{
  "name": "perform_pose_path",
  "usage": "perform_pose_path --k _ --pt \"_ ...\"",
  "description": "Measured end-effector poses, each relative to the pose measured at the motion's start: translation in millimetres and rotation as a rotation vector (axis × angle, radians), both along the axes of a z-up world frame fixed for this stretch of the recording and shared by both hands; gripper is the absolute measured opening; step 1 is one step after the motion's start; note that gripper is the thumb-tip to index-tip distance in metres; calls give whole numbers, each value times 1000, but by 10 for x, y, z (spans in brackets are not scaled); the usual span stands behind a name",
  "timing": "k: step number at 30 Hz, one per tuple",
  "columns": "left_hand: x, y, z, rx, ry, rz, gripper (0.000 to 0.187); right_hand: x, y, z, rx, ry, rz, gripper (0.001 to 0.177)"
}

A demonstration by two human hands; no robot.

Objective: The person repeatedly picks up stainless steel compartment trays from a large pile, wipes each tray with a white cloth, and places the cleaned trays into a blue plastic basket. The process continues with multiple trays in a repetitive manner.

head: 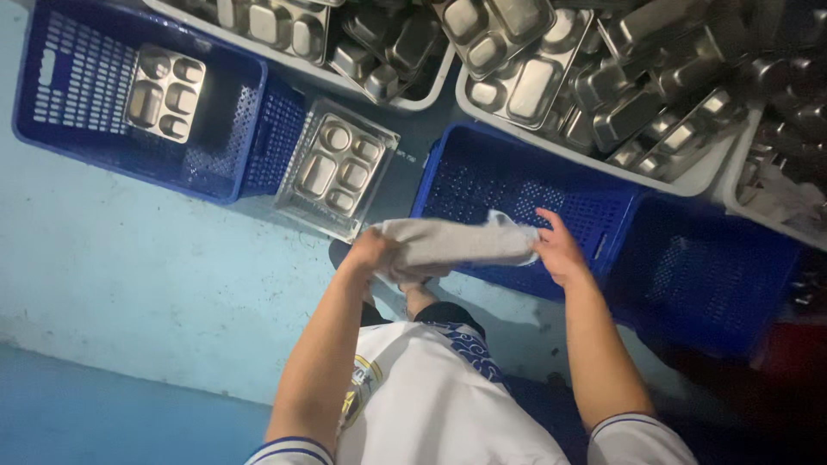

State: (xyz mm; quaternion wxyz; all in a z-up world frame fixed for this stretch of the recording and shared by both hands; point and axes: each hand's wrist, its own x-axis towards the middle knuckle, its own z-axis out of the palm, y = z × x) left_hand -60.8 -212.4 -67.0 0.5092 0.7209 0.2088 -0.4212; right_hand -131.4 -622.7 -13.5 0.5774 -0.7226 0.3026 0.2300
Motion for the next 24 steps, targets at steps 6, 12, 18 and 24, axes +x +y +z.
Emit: perform_pose_path --k 6,12,18,24 --pt "-173 166 -95 170 -230 -8 53 -90 -7 -168 -276 -9 291 84" --pt "24 8 452 315 -396 -954 41 58 -34 66 -639 -164 1027 35" --pt "519 -477 557 402 -574 -804 42 225 -60 -112 -157 -88 524 37" --pt "424 -1545 724 -449 -387 -171 41 352 627 -480 561 -108 -292 61"
